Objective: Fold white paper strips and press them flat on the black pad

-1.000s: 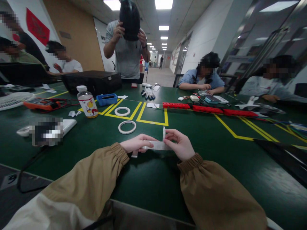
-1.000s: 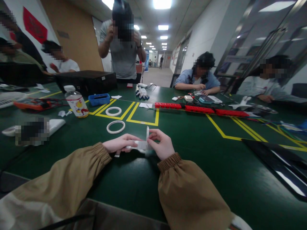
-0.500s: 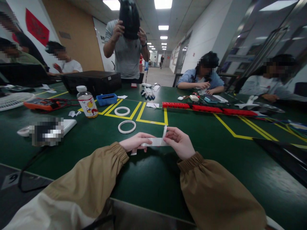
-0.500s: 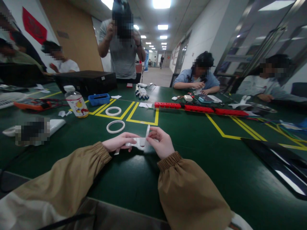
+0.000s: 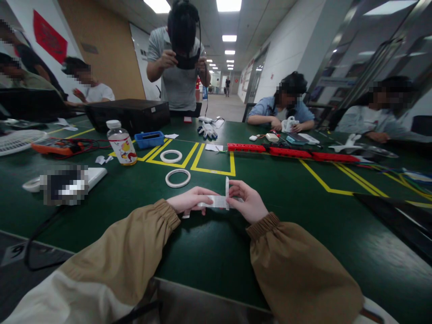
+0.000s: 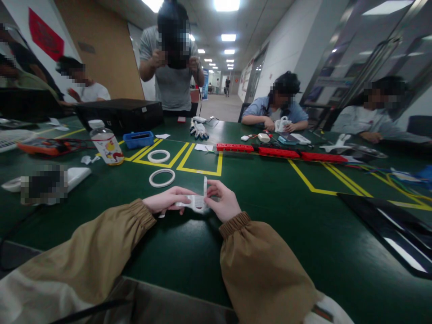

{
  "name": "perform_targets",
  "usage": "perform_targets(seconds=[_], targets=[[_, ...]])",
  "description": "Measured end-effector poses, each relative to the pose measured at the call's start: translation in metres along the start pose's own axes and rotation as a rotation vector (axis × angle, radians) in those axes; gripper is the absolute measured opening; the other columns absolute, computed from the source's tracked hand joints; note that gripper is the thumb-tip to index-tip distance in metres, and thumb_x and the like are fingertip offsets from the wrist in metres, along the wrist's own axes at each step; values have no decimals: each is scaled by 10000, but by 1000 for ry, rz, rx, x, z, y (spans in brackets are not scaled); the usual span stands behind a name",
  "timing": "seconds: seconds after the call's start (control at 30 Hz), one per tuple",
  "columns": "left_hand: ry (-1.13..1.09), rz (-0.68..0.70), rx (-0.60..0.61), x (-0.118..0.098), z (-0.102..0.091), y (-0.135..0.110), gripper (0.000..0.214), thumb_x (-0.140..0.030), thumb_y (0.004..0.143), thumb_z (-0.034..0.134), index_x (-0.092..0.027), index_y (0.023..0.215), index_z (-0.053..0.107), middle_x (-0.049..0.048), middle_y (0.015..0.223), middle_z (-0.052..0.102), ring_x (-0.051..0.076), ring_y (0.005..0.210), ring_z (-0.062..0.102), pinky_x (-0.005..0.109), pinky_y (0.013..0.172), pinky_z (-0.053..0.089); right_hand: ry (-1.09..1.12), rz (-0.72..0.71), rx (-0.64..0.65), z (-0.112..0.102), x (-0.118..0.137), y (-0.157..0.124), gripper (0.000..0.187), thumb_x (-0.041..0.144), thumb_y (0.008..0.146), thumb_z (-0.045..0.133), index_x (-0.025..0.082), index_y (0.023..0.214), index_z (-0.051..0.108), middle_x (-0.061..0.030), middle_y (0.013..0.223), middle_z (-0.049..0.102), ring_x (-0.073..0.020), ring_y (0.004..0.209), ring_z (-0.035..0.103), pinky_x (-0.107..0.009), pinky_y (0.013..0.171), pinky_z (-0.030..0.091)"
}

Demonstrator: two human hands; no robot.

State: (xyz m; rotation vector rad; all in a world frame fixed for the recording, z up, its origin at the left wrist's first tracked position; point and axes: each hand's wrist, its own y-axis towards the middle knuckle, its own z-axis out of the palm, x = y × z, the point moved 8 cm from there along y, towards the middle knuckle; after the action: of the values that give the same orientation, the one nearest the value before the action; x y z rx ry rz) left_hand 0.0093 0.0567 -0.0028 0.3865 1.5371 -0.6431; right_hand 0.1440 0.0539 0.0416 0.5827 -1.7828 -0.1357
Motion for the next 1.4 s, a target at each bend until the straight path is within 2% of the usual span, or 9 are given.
perform_targets(seconds=[0.37, 0.53, 0.67, 0.8, 0.9, 1.0, 1.17, 1.27, 1.4], targets=[[38, 38, 31, -2, 0, -2, 361, -199, 751, 603, -129, 1105, 627, -6, 668, 582, 18, 384, 328, 172, 451, 411, -92, -1, 13, 0, -2, -1, 467, 237, 703, 633, 160, 1145, 504, -66, 943, 592, -188, 903, 577, -345, 809, 482], [43, 43, 28, -2, -2, -3, 356, -190, 759, 587, -133, 1109, 626, -20, 627, 575, 9, 361, 307, 191, 494, 435, -306, 119, 122, 1, -10, -2, 216, 340, 743, 607, 148, 839, 637, -35, 776, 616, -167, 733, 569, -286, 668, 446], [81, 52, -4, -6, -5, -4, 355, -182, 760, 569, -115, 1103, 631, 2, 633, 596, 15, 368, 345, 154, 410, 346, -426, 171, 192, 6, -13, -4, 231, 365, 685, 675, 152, 676, 586, 17, 618, 532, -121, 582, 478, -234, 533, 352], [99, 65, -21, -7, -13, -4, 394, -230, 773, 569, -97, 1143, 601, 16, 618, 596, 20, 355, 348, 142, 336, 216, -640, 112, 224, 7, -5, -4, 318, 383, 592, 755, 165, 761, 597, 13, 672, 548, -140, 618, 491, -238, 536, 339], [87, 141, -75, -13, -26, -3, 405, -278, 782, 577, -85, 1137, 599, 24, 625, 593, 29, 386, 375, 141, 347, 210, -731, 64, 219, -8, 7, -2, 371, 384, 607, 747, 183, 895, 627, -27, 819, 606, -185, 743, 544, -285, 638, 400], [16, 200, -164, -18, -44, -3, 405, -325, 789, 587, -67, 1099, 615, 29, 644, 588, 45, 461, 429, 141, 414, 300, -665, 122, 211, -37, 8, -2, 447, 411, 653, 706, 195, 1034, 620, -59, 934, 623, -216, 835, 569, -341, 726, 443], [-60, 191, -229, -15, -57, 0, 435, -409, 752, 635, -57, 1007, 647, 75, 792, 619, 79, 594, 505, 177, 554, 403, -334, 308, 253, -77, -17, -6, 507, 378, 699, 660, 173, 1156, 581, -78, 1010, 643, -199, 803, 613, -364, 758, 492], [45, 197, -244, -14, -58, 1, 471, -486, 758, 606, -72, 976, 659, 49, 715, 615, 80, 565, 488, 181, 551, 390, -187, 379, 231, -83, -38, -7, 436, 292, 703, 659, 174, 1119, 608, -88, 1016, 647, -169, 693, 626, -312, 643, 516], [160, 220, -243, -13, -58, 2, 521, -541, 757, 578, -80, 985, 658, 38, 671, 615, 98, 569, 509, 197, 588, 401, -145, 373, 173, -68, -56, -2, 431, 222, 698, 647, 171, 1123, 594, -89, 1080, 618, -90, 542, 555, -210, 453, 434]])
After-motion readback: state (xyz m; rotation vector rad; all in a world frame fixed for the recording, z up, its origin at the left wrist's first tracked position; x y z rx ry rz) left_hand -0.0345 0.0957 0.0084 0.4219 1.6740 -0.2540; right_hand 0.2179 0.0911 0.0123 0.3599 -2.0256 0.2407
